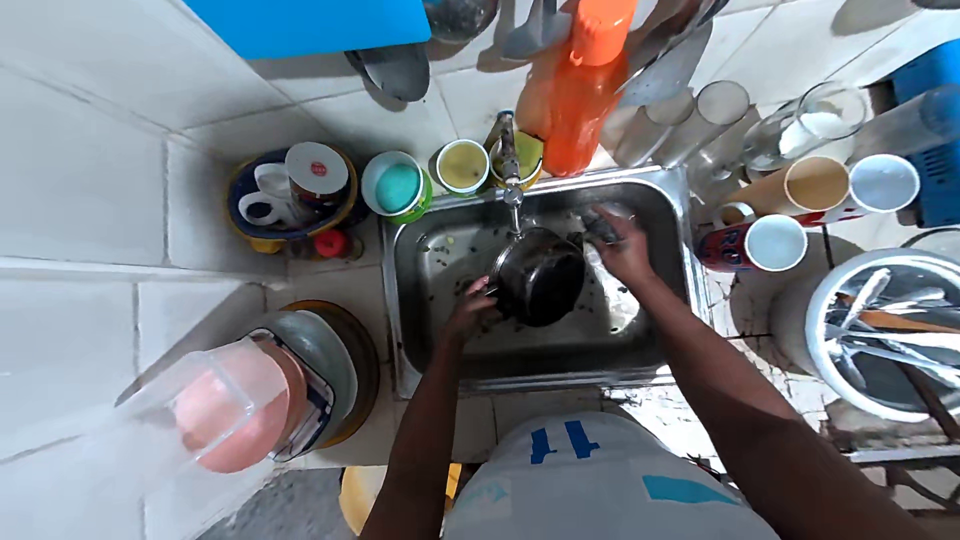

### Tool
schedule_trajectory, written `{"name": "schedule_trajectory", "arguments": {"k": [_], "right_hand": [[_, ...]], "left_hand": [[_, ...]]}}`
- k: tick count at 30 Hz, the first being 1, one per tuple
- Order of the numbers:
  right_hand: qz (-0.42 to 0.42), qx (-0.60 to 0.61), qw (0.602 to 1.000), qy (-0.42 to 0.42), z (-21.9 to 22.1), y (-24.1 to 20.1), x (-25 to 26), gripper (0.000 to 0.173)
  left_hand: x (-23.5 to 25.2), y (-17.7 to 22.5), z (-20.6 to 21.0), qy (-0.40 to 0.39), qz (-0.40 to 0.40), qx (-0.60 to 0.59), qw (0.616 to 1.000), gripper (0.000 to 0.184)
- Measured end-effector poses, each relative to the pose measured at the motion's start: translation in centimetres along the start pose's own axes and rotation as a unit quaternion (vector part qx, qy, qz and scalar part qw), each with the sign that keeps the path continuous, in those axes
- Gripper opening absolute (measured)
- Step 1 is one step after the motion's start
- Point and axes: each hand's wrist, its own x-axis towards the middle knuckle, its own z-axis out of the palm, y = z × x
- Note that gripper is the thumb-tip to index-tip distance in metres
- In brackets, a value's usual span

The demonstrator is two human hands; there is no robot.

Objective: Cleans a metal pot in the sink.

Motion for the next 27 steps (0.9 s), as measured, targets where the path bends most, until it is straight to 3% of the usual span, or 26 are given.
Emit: {"name": "schedule_trajectory", "arguments": {"k": [3,5,9,11,13,17,20,23,25,27], "right_hand": [[0.066,0.032,0.991,-0.113,3.1,-2.0,1.7,0.068],[0.039,-0.028,0.99,-0.133,4.2,-4.2,2.8,0.072],[-0.085,-0.254,0.954,-0.138,7.1,-9.2,0.3,0.051],[-0.14,-0.293,0.929,-0.18,8.8,-10.7,-2.6,0.042],[-0.143,-0.313,0.906,-0.246,8.7,-11.3,-4.0,0.038],[-0.068,-0.294,0.937,-0.176,5.6,-8.8,-0.8,0.047],[0.101,-0.099,0.972,-0.188,3.5,-3.3,2.6,0.049],[0.207,0.041,0.964,-0.163,3.8,-0.1,3.5,0.05],[0.186,-0.043,0.97,-0.15,5.3,-2.4,3.7,0.047],[0.102,-0.163,0.971,-0.142,7.5,-6.1,2.2,0.049]], "left_hand": [[1.6,1.6,0.3,-0.022,-0.006,-0.003,1.0,0.055],[2.4,2.7,0.4,-0.034,-0.01,0.022,0.999,0.051],[3.2,3.6,2.0,-0.014,-0.026,0.064,0.997,0.053],[3.9,3.2,3.4,0.01,-0.034,0.061,0.998,0.049],[3.8,2.7,4.5,0.02,-0.047,0.05,0.997,0.05],[2.7,1.4,4.2,0.007,-0.021,0.06,0.998,0.045],[2.5,0.7,2.8,0.015,0.002,0.068,0.998,0.043],[2.2,0.1,1.9,0.053,-0.025,0.068,0.996,0.043],[2.2,-0.4,2.1,0.079,-0.046,0.044,0.995,0.038],[2.0,-1.4,2.0,0.103,-0.065,0.013,0.992,0.035]]}}
